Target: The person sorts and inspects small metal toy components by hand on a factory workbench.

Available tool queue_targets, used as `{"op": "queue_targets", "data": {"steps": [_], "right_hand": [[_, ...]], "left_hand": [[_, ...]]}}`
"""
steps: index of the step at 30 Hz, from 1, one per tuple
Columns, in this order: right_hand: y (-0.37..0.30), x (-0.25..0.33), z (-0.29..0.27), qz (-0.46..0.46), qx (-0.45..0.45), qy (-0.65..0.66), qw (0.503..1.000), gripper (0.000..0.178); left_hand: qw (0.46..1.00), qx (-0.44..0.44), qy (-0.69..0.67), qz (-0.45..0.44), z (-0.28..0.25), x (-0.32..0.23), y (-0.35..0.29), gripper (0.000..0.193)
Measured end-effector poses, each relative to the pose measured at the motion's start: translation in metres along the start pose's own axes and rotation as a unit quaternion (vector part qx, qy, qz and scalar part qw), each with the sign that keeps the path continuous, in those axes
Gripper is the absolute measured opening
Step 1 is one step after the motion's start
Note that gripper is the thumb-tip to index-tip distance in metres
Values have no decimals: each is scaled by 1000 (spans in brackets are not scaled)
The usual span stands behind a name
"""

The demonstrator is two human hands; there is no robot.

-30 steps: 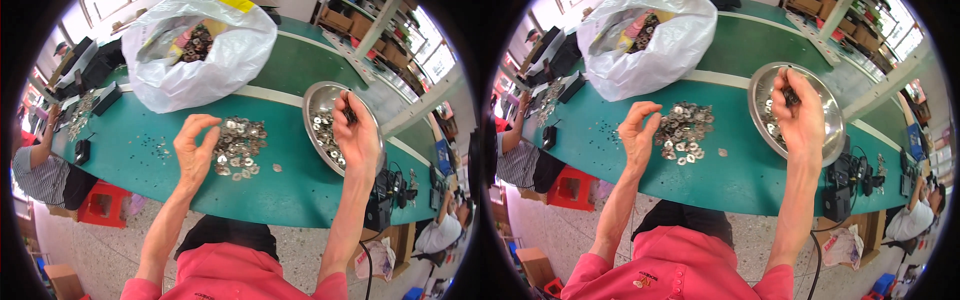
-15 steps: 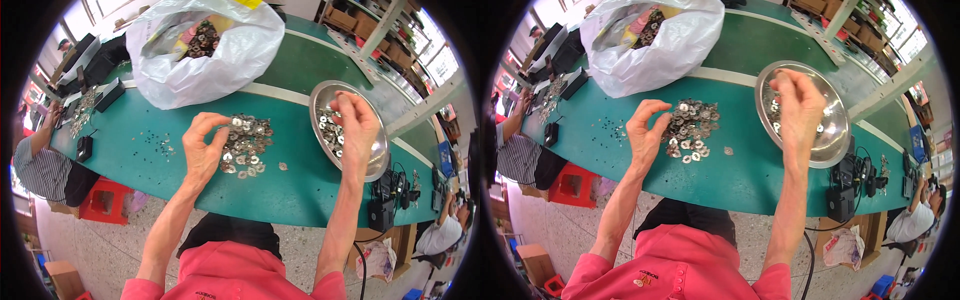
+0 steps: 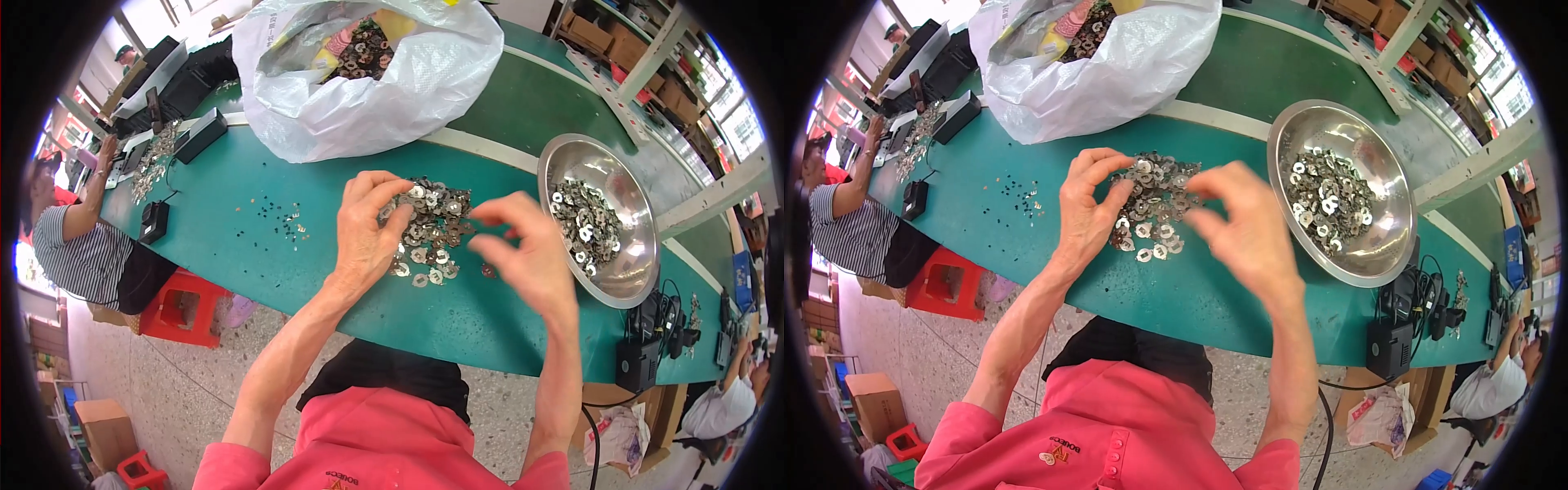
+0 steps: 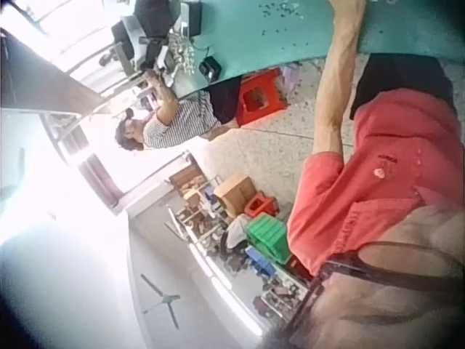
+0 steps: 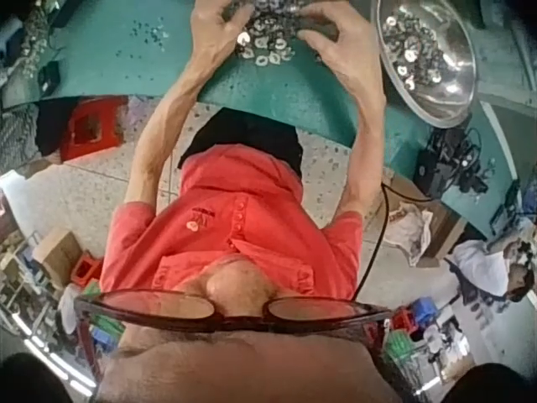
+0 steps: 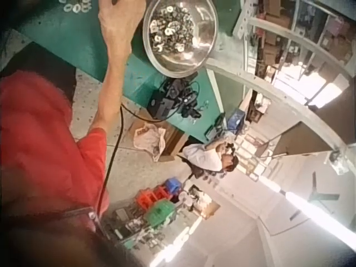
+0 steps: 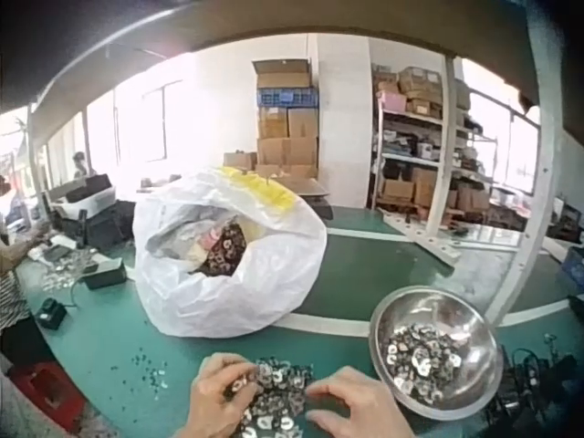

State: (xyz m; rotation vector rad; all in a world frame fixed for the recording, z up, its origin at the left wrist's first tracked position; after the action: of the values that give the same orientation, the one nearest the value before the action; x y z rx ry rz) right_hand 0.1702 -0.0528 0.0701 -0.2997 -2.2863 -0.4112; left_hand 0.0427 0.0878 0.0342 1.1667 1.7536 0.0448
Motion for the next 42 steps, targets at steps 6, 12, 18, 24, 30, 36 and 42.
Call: {"op": "queue_targets", "data": {"steps": [6,12,18,24,30,36,42], "right_hand": [[-5,-1,57,-27,101,-83,991,23],[0,-8,61,-36,62,-96,993,13],[2,-24,48,24,23,17,999,9],[2,-29,40,60,-3,58,997,11],[-1,-27,43,55,36,-29,997,15],[-2,-30,43,63,22,-52,996,13],[-2,-37,40,101,16,124,987,9]], "left_hand": [[999,31,-7,-33,20,13,4,27],[994,62,-69,-53,32,19,16,26],[987,78,-129,-62,31,23,20,26],[968,168,-185,-34,21,19,34,18],[957,269,-31,105,31,-13,22,23],[946,291,31,141,39,-21,14,22],[952,271,33,141,41,-23,12,22]]}}
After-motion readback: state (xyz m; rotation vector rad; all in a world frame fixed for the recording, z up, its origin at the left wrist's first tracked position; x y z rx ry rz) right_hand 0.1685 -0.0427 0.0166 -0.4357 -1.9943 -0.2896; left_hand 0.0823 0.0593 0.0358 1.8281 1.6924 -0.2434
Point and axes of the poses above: each hand's wrist, its own y-axis towards the middle knuckle, its own z-axis out of the palm, x = y × z, the point moved 8 cm from there along y, towards the middle knuckle, and after that the axes turned 10 degrees about x, right-handed, at the moved point
